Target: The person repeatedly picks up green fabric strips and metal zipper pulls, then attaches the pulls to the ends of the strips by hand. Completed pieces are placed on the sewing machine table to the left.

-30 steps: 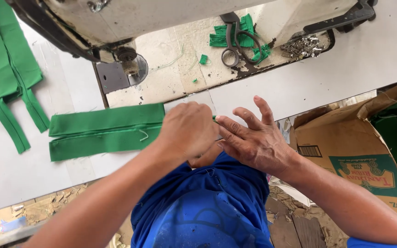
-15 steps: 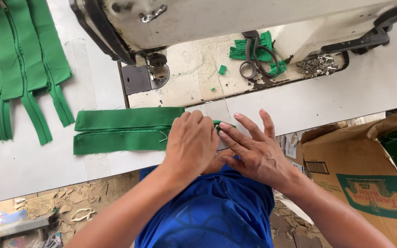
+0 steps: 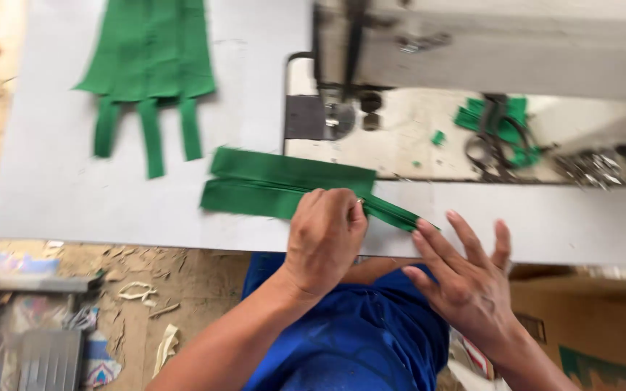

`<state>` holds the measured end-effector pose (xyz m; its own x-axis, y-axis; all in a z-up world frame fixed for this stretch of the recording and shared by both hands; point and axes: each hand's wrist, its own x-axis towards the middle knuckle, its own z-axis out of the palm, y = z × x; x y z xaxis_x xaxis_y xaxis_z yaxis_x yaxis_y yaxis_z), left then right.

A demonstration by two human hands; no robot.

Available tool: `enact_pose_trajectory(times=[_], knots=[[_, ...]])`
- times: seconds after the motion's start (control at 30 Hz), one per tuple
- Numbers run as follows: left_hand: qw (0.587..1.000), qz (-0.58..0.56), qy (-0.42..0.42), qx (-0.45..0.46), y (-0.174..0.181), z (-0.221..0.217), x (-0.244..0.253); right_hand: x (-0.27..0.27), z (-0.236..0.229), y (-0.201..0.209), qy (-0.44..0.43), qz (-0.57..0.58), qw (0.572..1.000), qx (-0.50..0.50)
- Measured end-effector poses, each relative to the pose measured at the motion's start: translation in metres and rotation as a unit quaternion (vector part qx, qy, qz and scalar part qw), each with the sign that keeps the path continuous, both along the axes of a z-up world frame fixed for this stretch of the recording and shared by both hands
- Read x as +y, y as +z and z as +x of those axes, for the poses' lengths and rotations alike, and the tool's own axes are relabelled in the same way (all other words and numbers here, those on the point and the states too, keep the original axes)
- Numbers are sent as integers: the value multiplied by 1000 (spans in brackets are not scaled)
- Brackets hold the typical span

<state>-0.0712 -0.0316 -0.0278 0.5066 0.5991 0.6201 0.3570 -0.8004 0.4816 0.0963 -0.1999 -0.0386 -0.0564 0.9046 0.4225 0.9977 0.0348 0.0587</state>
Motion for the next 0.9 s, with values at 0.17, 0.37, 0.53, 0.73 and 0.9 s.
enact_pose_trajectory(times=[0.17,0.37,0.53,0.73,0.9], knots=[[990,33,139,-20,-6,-57,32,-3,1,-6,5,12,1000,-7],[982,19,189,-20,-24,-79,44,-6,2,-13,-1,12,1000,-19],[965,63,252,38,-27,-103,71,-11,5,-22,-51,0,999,-17],[960,78,265,53,-28,-118,75,-17,32,-50,-18,30,997,-70],[949,78,302,37,-27,-131,85,-38,46,-67,-52,-46,994,-84]])
